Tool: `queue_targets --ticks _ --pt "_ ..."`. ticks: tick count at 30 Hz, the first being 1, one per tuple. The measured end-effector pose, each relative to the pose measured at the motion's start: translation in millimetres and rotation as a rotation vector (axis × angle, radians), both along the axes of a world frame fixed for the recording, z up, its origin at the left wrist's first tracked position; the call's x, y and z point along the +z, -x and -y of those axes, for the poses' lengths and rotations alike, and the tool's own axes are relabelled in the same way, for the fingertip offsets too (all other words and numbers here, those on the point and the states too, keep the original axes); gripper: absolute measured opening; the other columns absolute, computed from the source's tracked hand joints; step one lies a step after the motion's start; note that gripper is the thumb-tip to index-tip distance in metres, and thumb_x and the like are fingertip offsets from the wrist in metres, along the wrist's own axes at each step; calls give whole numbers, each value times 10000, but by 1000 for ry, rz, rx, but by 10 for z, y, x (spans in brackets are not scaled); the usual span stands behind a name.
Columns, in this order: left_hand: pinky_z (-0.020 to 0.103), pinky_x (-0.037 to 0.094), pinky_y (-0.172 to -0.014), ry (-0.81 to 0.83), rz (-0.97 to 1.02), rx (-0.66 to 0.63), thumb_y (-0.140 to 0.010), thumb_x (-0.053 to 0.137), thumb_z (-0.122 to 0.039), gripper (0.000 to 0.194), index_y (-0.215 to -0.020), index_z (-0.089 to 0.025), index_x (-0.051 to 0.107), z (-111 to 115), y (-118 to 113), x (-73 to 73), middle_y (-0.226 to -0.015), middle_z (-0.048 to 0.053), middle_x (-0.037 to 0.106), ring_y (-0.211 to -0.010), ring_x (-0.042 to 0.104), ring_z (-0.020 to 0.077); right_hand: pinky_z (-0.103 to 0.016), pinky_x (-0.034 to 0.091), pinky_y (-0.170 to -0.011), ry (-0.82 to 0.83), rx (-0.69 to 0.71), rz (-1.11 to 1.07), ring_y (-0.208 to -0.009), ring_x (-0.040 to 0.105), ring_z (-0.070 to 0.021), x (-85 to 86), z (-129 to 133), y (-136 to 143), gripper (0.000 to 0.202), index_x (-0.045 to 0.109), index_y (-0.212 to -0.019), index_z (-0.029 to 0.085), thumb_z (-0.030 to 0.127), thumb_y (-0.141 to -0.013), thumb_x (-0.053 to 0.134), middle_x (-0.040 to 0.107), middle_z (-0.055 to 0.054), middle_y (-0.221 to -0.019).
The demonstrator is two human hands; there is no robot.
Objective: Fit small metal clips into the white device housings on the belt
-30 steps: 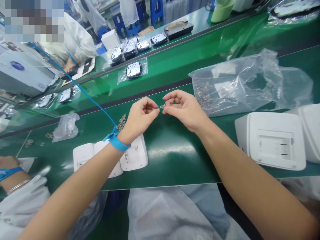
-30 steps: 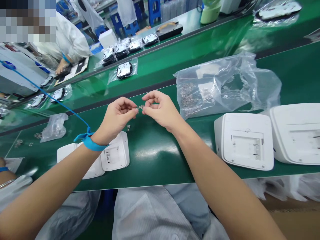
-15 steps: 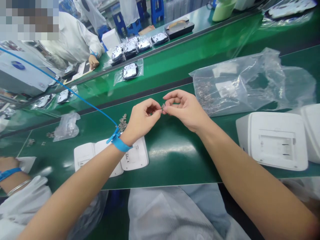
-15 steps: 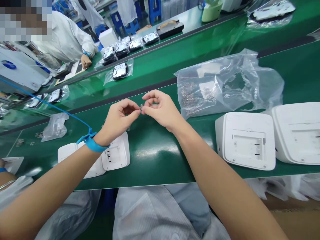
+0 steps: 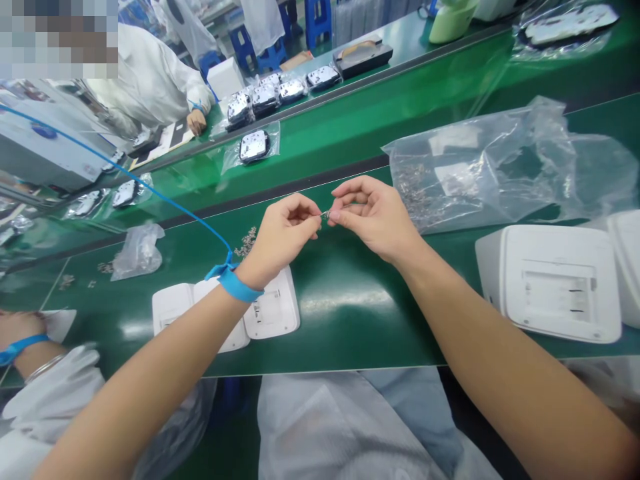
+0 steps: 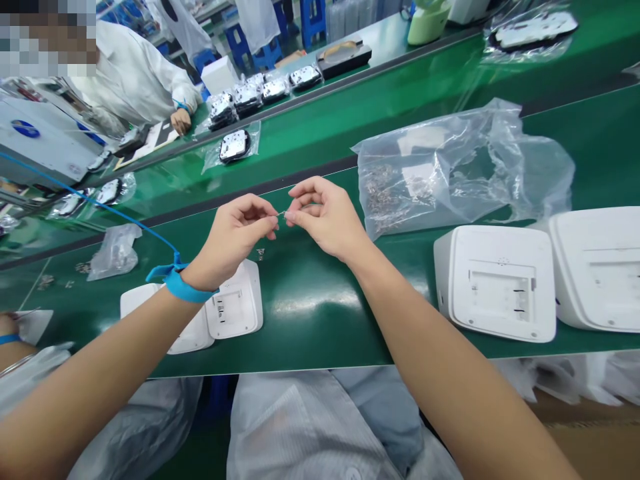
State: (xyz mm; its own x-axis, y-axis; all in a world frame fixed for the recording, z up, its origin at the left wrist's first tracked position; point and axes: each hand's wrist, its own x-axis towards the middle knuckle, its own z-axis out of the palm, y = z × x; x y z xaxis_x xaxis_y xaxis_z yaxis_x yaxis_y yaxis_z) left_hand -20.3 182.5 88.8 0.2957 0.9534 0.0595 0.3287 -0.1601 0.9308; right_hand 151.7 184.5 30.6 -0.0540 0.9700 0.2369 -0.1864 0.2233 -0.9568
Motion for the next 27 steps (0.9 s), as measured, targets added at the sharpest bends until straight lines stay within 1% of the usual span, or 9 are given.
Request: queue_targets --ticks 3,6,11,14,18,20,21,25,27 --pt "227 456 -568 85 59 27 -740 668 -133 46 -756 -166 639 -9 -6 19 -658 -13 627 -584 588 100 -321 581 -723 -7 6 18 -712 699 -150 12 15 6 354 567 -979 210 301 -739 811 662 12 -809" --pt "219 435 -551 215 156 60 -730 664 -129 48 -729 -162 628 -17 -11 20 -648 -8 626 -568 570 90 -329 580 -729 -13 28 10 -720 700 -154 23 31 14 354 552 -1003 221 293 -755 794 659 19 -803" --pt "207 412 -539 393 305 85 -730 689 -155 76 -719 -155 614 -32 -6 24 -646 -2 614 -566 558 85 -337 574 -740 18 32 -57 -722 696 -154 39 39 23 407 518 -1026 241 277 -735 801 658 30 -793" --pt "201 406 -535 432 327 111 -736 688 -162 74 -728 -151 615 -39 -3 17 -657 5 624 -562 553 81 -329 565 -712 82 30 -111 -710 686 -149 64 44 18 474 496 -1037 246 292 -698 824 662 33 -804" --pt "200 425 -555 408 335 141 -728 702 -166 89 -740 -156 614 -42 -1 -11 -671 9 636 -575 562 84 -300 526 -646 167 35 -132 -699 671 -150 84 41 -7 496 475 -1061 235 295 -690 800 681 16 -823" --pt "201 434 -567 403 348 150 -724 701 -162 92 -740 -158 610 -42 5 -17 -661 3 625 -578 560 84 -296 510 -637 154 4 -41 -693 663 -155 64 26 -27 444 480 -1059 231 258 -710 752 680 16 -810" --pt "201 434 -568 405 350 148 -723 700 -159 93 -739 -159 608 -43 10 -17 -657 0 619 -578 559 84 -297 502 -635 132 -17 54 -686 655 -156 46 17 -37 406 493 -1048 228 224 -714 724 677 16 -800" --pt "206 433 -570 415 341 109 -723 695 -163 96 -745 -162 601 -41 25 0 -666 -3 615 -582 565 88 -323 471 -677 -20 -78 626 -672 607 -161 -47 -15 -53 249 593 -920 197 79 -701 608 668 -12 -788" --pt "209 435 -575 419 340 95 -726 691 -170 95 -745 -163 598 -35 24 9 -667 -2 618 -584 571 90 -348 465 -720 -99 -94 803 -722 602 -176 -68 -16 -43 219 631 -875 180 57 -701 583 669 -51 -871"
